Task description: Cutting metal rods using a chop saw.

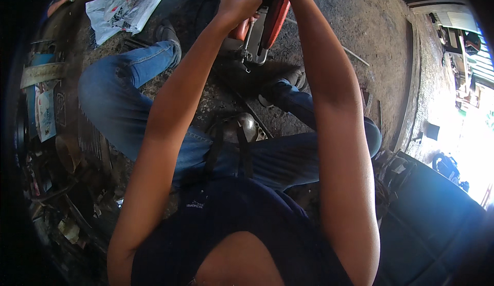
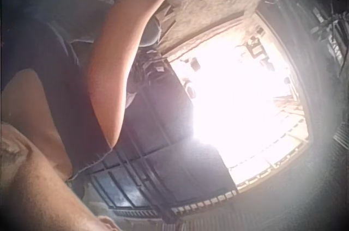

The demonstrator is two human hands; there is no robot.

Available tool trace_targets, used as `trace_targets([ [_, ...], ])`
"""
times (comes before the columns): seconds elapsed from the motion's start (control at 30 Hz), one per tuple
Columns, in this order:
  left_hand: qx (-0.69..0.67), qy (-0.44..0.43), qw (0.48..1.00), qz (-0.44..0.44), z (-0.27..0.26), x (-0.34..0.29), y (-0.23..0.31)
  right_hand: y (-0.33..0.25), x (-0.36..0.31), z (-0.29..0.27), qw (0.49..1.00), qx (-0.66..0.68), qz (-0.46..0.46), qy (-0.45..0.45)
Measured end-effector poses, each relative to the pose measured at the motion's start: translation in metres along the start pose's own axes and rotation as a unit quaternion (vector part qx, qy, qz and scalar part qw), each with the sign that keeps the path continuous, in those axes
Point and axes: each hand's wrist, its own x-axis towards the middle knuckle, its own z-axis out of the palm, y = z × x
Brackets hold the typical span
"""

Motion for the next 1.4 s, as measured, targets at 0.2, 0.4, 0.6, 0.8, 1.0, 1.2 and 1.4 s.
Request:
trace_targets([
  [0.2, 0.037, 0.049, 0.998, 0.034, 0.012, 0.014, -0.024, -0.008, -0.01, -0.004, 1.0, -0.013, -0.002, -0.005],
  [0.4, 0.062, 0.054, 0.996, 0.039, 0.02, 0.009, -0.027, 0.002, -0.017, 0.004, 0.999, 0.027, 0.02, 0.036],
  [0.6, 0.018, 0.011, 1.0, 0.023, 0.009, -0.011, -0.019, 0.001, -0.024, 0.011, 0.998, 0.04, 0.011, 0.047],
  [0.8, 0.014, 0.018, 1.0, 0.009, 0.009, -0.013, -0.021, -0.003, -0.027, 0.013, 0.998, 0.029, 0.005, 0.06],
  [1.0, 0.023, 0.024, 0.999, 0.011, 0.009, -0.012, -0.027, -0.006, -0.029, 0.015, 0.998, 0.037, 0.01, 0.055],
  [1.2, 0.023, 0.031, 0.999, 0.018, 0.017, -0.014, -0.028, 0.005, -0.032, 0.02, 0.997, 0.015, 0.003, 0.077],
  [1.4, 0.013, 0.023, 1.0, 0.016, 0.015, -0.014, -0.036, -0.006, -0.035, 0.016, 0.997, 0.016, -0.001, 0.069],
])
